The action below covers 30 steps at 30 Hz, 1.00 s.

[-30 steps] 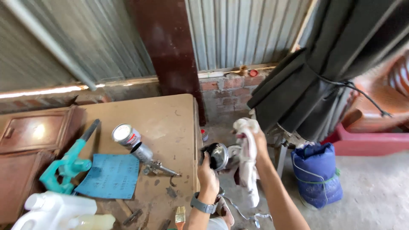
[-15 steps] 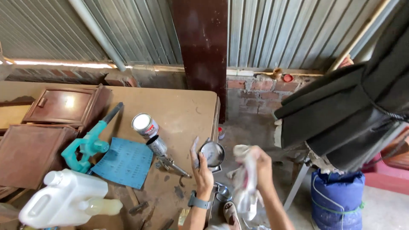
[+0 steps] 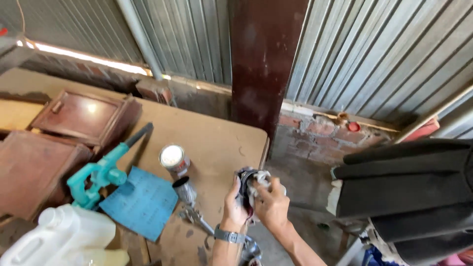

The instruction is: Disassembling and cleaning the various components of a paint spray gun using a cloth and cleaning solution.

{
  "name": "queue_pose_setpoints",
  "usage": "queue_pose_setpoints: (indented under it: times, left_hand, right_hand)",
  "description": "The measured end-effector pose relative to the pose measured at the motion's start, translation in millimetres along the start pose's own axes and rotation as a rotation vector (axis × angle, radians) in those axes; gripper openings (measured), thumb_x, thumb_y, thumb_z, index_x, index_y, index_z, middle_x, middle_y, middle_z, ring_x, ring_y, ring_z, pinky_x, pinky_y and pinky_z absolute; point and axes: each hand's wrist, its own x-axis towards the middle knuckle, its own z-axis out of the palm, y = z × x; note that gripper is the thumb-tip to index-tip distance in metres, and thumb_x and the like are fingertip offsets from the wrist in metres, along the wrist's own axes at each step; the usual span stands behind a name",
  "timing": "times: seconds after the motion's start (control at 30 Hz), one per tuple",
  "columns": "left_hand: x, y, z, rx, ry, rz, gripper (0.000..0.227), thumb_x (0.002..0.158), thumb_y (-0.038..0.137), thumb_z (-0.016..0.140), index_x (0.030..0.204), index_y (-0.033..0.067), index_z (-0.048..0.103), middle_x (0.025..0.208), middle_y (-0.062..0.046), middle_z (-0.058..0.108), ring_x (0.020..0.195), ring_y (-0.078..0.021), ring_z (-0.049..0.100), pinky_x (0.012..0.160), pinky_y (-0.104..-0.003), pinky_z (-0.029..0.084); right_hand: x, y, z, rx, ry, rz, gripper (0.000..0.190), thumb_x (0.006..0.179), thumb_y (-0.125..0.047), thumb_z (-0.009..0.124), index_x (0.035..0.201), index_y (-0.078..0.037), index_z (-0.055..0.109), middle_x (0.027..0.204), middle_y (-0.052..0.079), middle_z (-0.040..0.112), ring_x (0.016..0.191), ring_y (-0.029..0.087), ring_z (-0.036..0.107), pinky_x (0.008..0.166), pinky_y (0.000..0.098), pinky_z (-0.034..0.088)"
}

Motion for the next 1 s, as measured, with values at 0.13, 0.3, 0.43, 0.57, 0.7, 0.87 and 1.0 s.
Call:
queue_pose_setpoints:
  times: [0.13,0.3,0.43,0.57,0.7,0.87,1.0]
  left_hand:
    - [9.4,8.7,12.1,0.185,0.001,0.108,0.033,0.103,0.024,0.053,0.128,0.0034,0.061,0.122,-0.015,0.067,0.116,-0.0283,0.063,0.108,-0.038,0.047]
    - [25.5,19.4,48.7,0.227,-0.078,0.173,0.047,0.100,0.030,0.057,0.142,0.0086,0.053,0.125,-0.024,0.068,0.114,-0.0343,0.066,0.103,-0.042,0.050]
    - [35.4,24.2,52.0,0.040,-0.101,0.191,0.054,0.101,0.024,0.055,0.151,0.0074,0.042,0.135,-0.026,0.061,0.124,-0.0397,0.059,0.112,-0.050,0.044]
    - [44.8,30.8,35.1,0.053,-0.202,0.078,0.059,0.091,0.018,0.073,0.145,0.0094,0.052,0.147,-0.023,0.055,0.130,-0.0352,0.056,0.112,-0.044,0.044]
    - [67.9,19.2,22.7,0.409,-0.155,0.283,0.052,0.090,0.025,0.077,0.134,0.0052,0.057,0.129,-0.011,0.063,0.115,-0.0204,0.062,0.099,-0.032,0.050]
    - [67.3,15.7,45.4,0.485,0.158,0.295,0.035,0.094,0.024,0.064,0.123,0.0041,0.067,0.114,-0.012,0.069,0.101,-0.0210,0.064,0.090,-0.033,0.052]
    - [60.1,22.3,44.7,0.255,0.388,0.201,0.040,0.098,0.020,0.059,0.136,0.0097,0.065,0.092,-0.006,0.063,0.084,-0.0161,0.060,0.077,-0.028,0.050]
  right_hand:
    - [9.6,1.2,7.9,0.061,0.025,-0.124,0.041,0.074,0.003,0.057,0.107,-0.011,0.076,0.122,0.010,0.071,0.075,0.030,0.072,0.052,0.0393,0.055]
    - [57.1,-11.0,-17.4,0.314,-0.133,-0.030,0.041,0.080,0.002,0.064,0.117,-0.015,0.071,0.111,0.010,0.070,0.086,0.027,0.074,0.064,0.0386,0.062]
    - [81.5,-9.5,-20.6,0.361,-0.174,0.689,0.050,0.077,-0.024,0.079,0.124,-0.025,0.061,0.100,0.002,0.083,0.090,0.019,0.081,0.079,0.0328,0.061]
    - [96.7,-15.3,-28.4,0.623,-0.151,0.410,0.035,0.086,-0.006,0.070,0.120,-0.014,0.073,0.112,0.002,0.080,0.101,0.015,0.075,0.086,0.0294,0.057]
    - [106.0,-12.8,-28.8,1.418,-0.264,0.613,0.029,0.093,-0.003,0.068,0.121,-0.001,0.061,0.104,0.009,0.069,0.091,0.016,0.065,0.082,0.0284,0.050]
    - [113.3,-8.7,-35.2,1.260,-0.392,0.526,0.023,0.085,0.004,0.060,0.106,-0.004,0.064,0.088,0.004,0.066,0.076,0.013,0.057,0.071,0.0290,0.045]
    - [112.5,-0.1,-17.5,0.412,-0.481,0.093,0.029,0.084,-0.011,0.057,0.109,-0.021,0.070,0.091,0.002,0.081,0.073,0.027,0.076,0.066,0.0387,0.056]
